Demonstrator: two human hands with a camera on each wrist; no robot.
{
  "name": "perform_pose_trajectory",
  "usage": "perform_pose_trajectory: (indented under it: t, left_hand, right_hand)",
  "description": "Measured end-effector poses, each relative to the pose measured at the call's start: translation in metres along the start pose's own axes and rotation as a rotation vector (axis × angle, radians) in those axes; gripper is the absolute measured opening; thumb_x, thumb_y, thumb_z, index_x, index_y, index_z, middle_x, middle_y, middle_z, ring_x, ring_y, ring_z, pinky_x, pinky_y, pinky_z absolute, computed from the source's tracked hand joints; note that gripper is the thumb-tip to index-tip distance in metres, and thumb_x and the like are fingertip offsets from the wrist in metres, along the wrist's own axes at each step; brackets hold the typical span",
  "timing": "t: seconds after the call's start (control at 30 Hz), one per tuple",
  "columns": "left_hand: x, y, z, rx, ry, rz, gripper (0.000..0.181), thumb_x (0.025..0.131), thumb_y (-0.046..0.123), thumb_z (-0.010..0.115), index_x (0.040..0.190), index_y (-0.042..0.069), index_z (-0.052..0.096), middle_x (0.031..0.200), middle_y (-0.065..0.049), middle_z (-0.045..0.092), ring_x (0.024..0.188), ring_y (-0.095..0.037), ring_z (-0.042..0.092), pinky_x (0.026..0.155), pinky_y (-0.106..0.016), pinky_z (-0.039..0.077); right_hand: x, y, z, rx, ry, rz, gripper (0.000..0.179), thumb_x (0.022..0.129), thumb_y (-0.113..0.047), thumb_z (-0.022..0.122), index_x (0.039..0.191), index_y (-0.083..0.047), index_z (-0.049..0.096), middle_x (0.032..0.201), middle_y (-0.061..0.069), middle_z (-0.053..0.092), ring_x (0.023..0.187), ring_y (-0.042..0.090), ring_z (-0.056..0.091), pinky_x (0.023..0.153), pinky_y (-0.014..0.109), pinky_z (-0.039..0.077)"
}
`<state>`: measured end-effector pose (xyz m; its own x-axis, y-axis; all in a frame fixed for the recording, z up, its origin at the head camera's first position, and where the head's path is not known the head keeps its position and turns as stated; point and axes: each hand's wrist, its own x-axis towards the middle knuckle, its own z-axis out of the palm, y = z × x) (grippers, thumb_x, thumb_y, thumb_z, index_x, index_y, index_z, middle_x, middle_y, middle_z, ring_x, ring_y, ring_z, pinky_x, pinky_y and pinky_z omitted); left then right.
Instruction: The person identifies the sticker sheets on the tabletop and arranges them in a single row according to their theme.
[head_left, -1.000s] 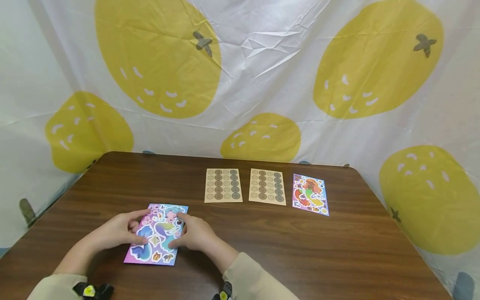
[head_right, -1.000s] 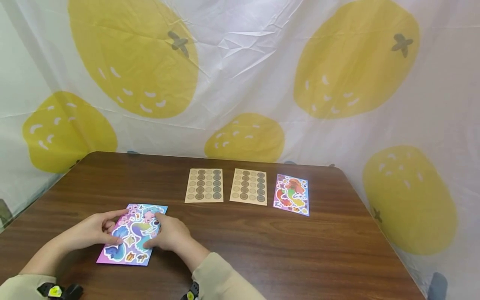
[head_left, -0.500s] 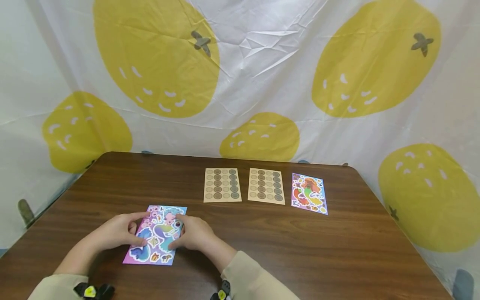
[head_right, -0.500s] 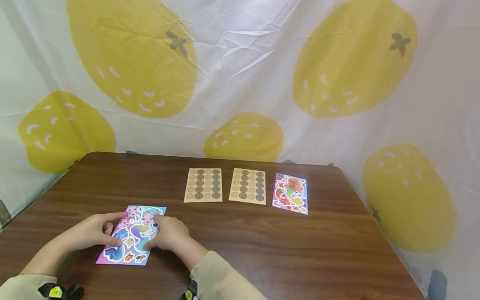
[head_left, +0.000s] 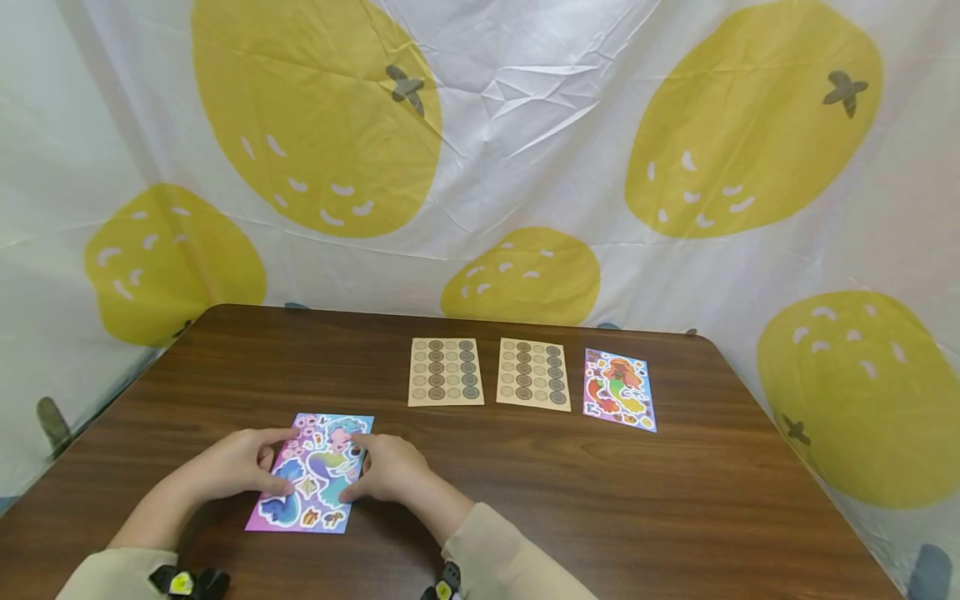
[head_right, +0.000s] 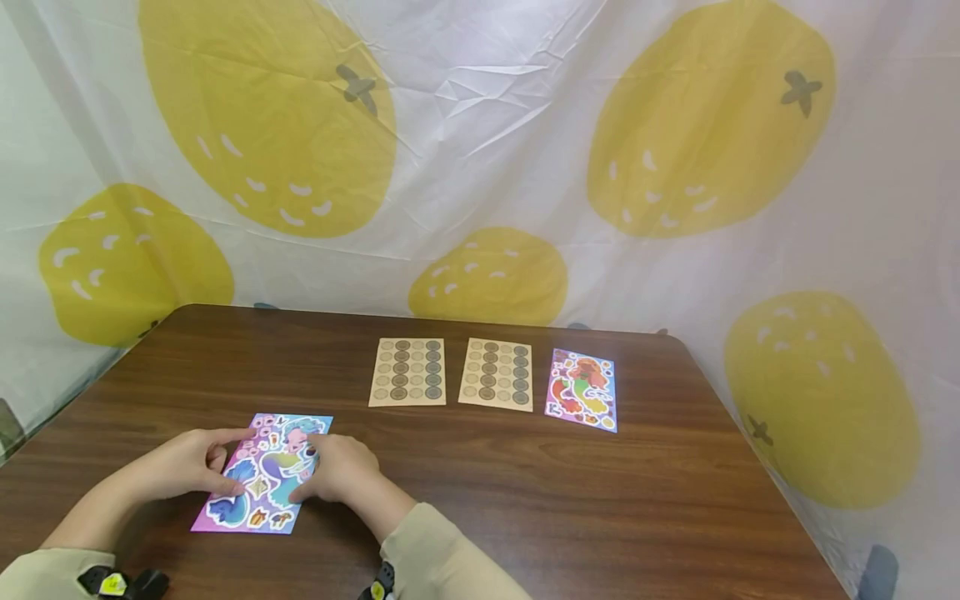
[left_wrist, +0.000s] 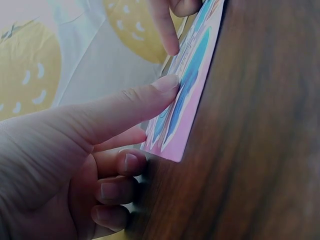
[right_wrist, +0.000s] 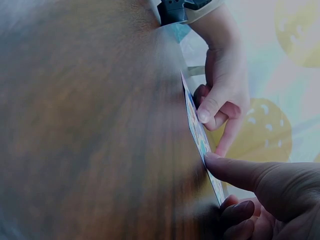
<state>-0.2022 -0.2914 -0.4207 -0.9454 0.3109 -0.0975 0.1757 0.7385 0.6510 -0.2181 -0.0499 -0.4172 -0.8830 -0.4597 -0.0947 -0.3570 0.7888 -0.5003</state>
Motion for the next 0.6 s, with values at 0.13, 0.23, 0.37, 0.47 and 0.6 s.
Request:
perform_pose_trajectory:
  t: [0.13, 0.23, 0.37, 0.47, 0.6]
  left_hand:
    - [-0.0003, 0.0013, -0.0002, -0.013, 0.001, -0.015, 0.087, 0.068, 0.038, 0.085, 0.135, -0.005, 0.049, 0.059, 0.002, 0.045, 0.050, -0.012, 0.039, 0.045, -0.023, 0.032]
    - [-0.0007, 0.0021, -0.0005, -0.020, -0.004, -0.013, 0.087, 0.069, 0.037, 0.085, 0.135, -0.005, 0.049, 0.058, 0.002, 0.045, 0.050, -0.012, 0.039, 0.045, -0.023, 0.032]
    - [-0.0011, 0.0018, -0.0005, -0.017, -0.002, 0.000, 0.086, 0.070, 0.037, 0.084, 0.135, -0.005, 0.049, 0.058, 0.003, 0.045, 0.049, -0.011, 0.039, 0.044, -0.023, 0.031]
    - [-0.0013, 0.0007, -0.0006, -0.011, 0.007, 0.012, 0.085, 0.070, 0.038, 0.084, 0.135, -0.004, 0.050, 0.057, 0.003, 0.044, 0.048, -0.010, 0.038, 0.044, -0.023, 0.031]
    - [-0.0015, -0.0004, -0.0007, -0.011, 0.014, 0.026, 0.084, 0.070, 0.038, 0.084, 0.135, -0.004, 0.050, 0.057, 0.004, 0.043, 0.048, -0.009, 0.037, 0.044, -0.023, 0.030]
  right_hand:
    - [0.0000, 0.0003, 0.0002, 0.007, 0.000, -0.003, 0.081, 0.065, -0.036, 0.088, 0.137, -0.021, 0.055, 0.064, -0.008, 0.051, 0.059, 0.007, 0.046, 0.058, 0.021, 0.038]
    - [0.0000, 0.0007, 0.0007, 0.021, -0.003, 0.003, 0.080, 0.066, -0.036, 0.088, 0.137, -0.021, 0.055, 0.063, -0.008, 0.051, 0.058, 0.007, 0.046, 0.057, 0.021, 0.037]
    - [-0.0002, 0.0011, 0.0012, 0.036, -0.008, 0.013, 0.079, 0.066, -0.037, 0.087, 0.137, -0.022, 0.055, 0.063, -0.008, 0.051, 0.058, 0.008, 0.045, 0.056, 0.022, 0.037]
    - [0.0000, 0.0017, 0.0009, 0.042, -0.005, -0.002, 0.079, 0.066, -0.038, 0.087, 0.136, -0.022, 0.055, 0.062, -0.008, 0.051, 0.057, 0.008, 0.045, 0.056, 0.022, 0.037]
    - [0.0003, 0.0033, 0.0007, 0.064, 0.001, -0.036, 0.079, 0.066, -0.037, 0.087, 0.136, -0.020, 0.056, 0.061, -0.007, 0.050, 0.056, 0.007, 0.045, 0.054, 0.021, 0.037]
